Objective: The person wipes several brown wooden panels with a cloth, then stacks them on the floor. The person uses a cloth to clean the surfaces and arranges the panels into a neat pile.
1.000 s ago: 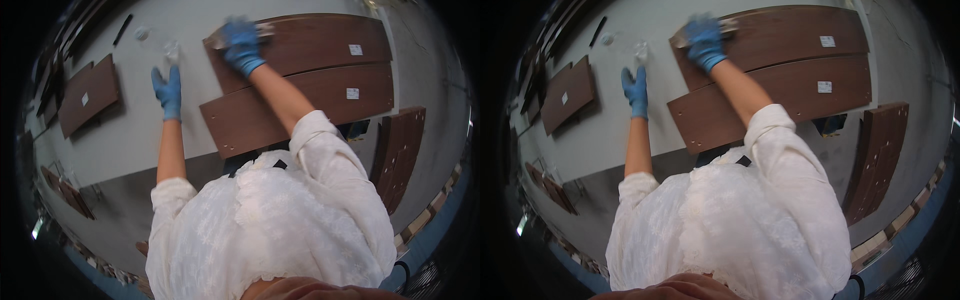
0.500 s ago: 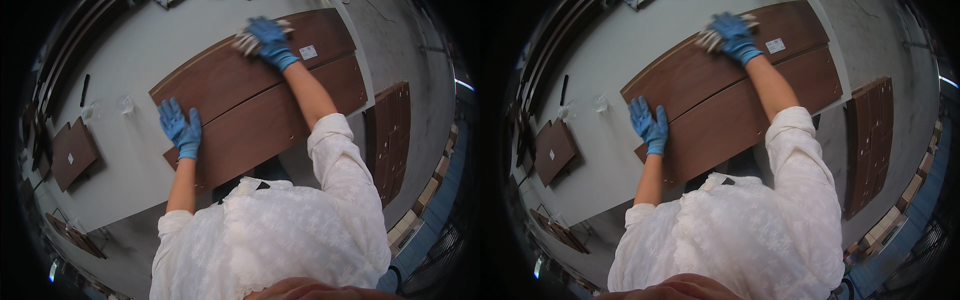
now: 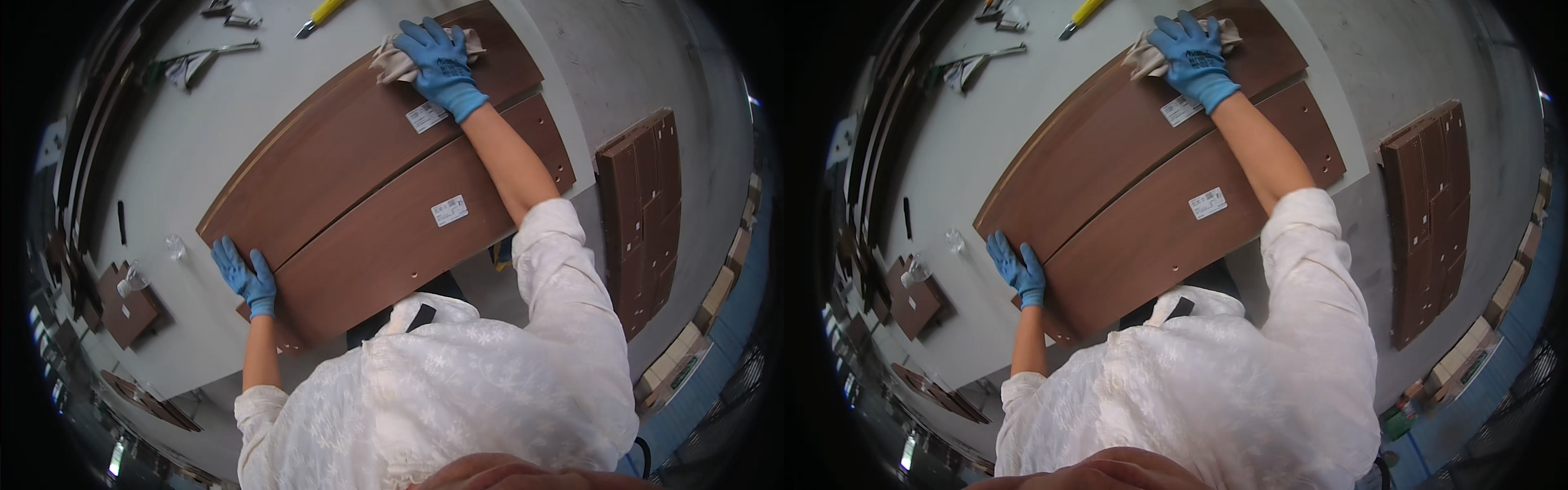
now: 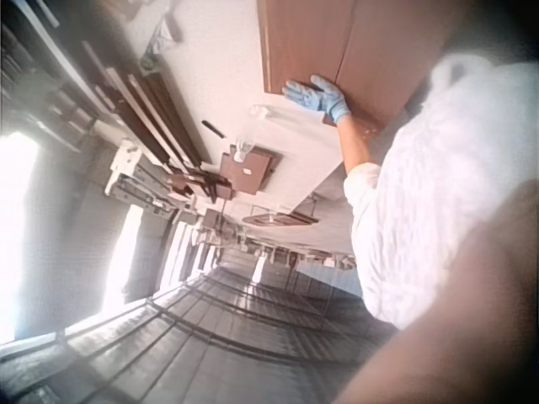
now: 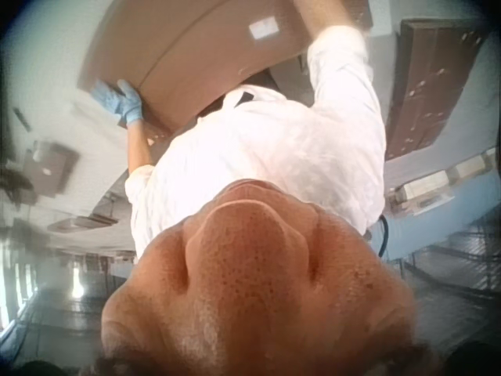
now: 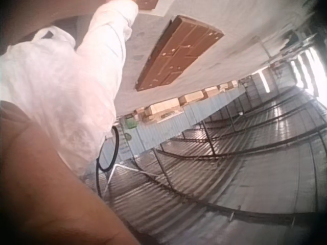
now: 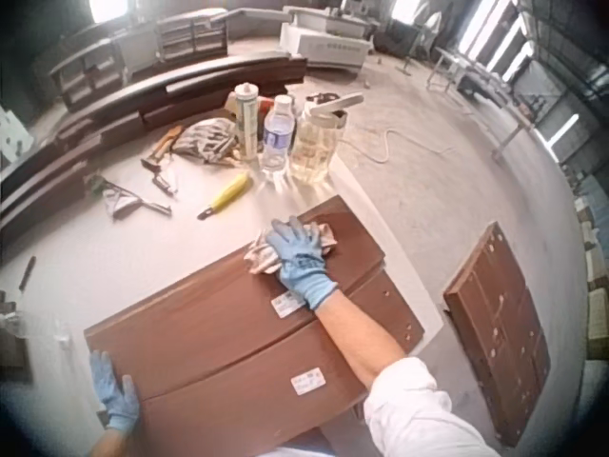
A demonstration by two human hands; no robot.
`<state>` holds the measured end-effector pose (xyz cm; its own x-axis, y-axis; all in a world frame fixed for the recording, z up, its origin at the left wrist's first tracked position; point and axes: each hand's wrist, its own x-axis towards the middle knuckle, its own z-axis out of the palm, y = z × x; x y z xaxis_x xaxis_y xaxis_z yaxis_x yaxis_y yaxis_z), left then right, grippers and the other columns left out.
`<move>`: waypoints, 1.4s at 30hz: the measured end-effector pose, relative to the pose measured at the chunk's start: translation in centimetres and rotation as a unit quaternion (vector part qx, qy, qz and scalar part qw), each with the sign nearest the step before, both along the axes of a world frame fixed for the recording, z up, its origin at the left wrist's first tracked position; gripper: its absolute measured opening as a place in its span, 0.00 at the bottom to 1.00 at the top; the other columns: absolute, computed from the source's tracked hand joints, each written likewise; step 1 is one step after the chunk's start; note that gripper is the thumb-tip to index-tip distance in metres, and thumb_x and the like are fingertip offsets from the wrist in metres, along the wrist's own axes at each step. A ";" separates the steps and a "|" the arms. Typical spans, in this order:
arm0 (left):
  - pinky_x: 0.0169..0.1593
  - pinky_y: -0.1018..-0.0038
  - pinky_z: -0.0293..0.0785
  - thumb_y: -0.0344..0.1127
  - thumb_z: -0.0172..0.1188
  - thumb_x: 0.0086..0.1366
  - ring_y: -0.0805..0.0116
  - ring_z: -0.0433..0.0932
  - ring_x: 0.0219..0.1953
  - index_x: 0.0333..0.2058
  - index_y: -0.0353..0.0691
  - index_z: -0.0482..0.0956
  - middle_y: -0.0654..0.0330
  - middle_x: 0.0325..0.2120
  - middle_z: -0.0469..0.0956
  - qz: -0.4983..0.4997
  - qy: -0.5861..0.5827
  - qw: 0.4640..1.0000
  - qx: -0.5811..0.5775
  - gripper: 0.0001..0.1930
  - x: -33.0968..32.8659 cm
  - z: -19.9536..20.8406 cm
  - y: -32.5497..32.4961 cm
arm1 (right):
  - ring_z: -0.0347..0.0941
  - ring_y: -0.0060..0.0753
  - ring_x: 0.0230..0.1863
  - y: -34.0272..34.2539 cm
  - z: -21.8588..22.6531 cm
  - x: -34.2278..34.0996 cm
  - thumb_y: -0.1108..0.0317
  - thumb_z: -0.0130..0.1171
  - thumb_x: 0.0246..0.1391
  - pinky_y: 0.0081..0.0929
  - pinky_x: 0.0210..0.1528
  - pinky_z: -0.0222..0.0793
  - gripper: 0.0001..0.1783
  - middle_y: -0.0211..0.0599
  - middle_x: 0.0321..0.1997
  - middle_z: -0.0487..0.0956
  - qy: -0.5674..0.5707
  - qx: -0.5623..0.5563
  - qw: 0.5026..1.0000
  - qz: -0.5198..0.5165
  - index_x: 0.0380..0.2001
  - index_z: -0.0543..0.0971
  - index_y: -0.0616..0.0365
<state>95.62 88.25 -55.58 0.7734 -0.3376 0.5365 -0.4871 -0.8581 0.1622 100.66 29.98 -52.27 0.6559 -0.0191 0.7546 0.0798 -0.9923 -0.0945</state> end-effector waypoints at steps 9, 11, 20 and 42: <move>0.76 0.51 0.48 0.46 0.55 0.71 0.42 0.53 0.76 0.73 0.40 0.60 0.45 0.74 0.57 0.037 0.055 0.998 0.020 0.35 0.9 -0.8 1.0 | 0.78 0.53 0.55 -8.5 4.0 -4.3 0.66 0.58 0.56 0.46 0.60 0.71 0.21 0.49 0.53 0.82 0.014 0.280 0.954 -0.107 0.54 0.81 0.53; 0.76 0.51 0.48 0.46 0.55 0.71 0.42 0.53 0.76 0.73 0.40 0.60 0.44 0.74 0.57 0.041 0.059 0.997 0.020 0.35 0.8 -0.7 1.2 | 0.79 0.53 0.51 -3.0 0.8 -6.1 0.62 0.62 0.56 0.45 0.56 0.74 0.16 0.49 0.47 0.84 -0.025 0.011 0.997 0.070 0.45 0.83 0.57; 0.77 0.51 0.47 0.48 0.55 0.71 0.40 0.53 0.76 0.72 0.38 0.62 0.43 0.73 0.58 0.039 0.063 0.997 0.015 0.35 0.4 -0.4 2.6 | 0.80 0.51 0.51 -13.3 2.0 -13.1 0.75 0.55 0.52 0.41 0.54 0.76 0.18 0.48 0.51 0.84 -0.064 0.289 0.949 -0.111 0.48 0.81 0.57; 0.76 0.51 0.50 0.52 0.54 0.72 0.40 0.55 0.75 0.71 0.37 0.63 0.40 0.72 0.60 0.025 0.053 0.998 0.001 0.35 2.2 -1.8 2.2 | 0.69 0.58 0.66 5.0 -1.6 -17.4 0.64 0.64 0.50 0.54 0.70 0.62 0.31 0.54 0.63 0.75 0.044 0.068 0.995 -0.060 0.59 0.75 0.62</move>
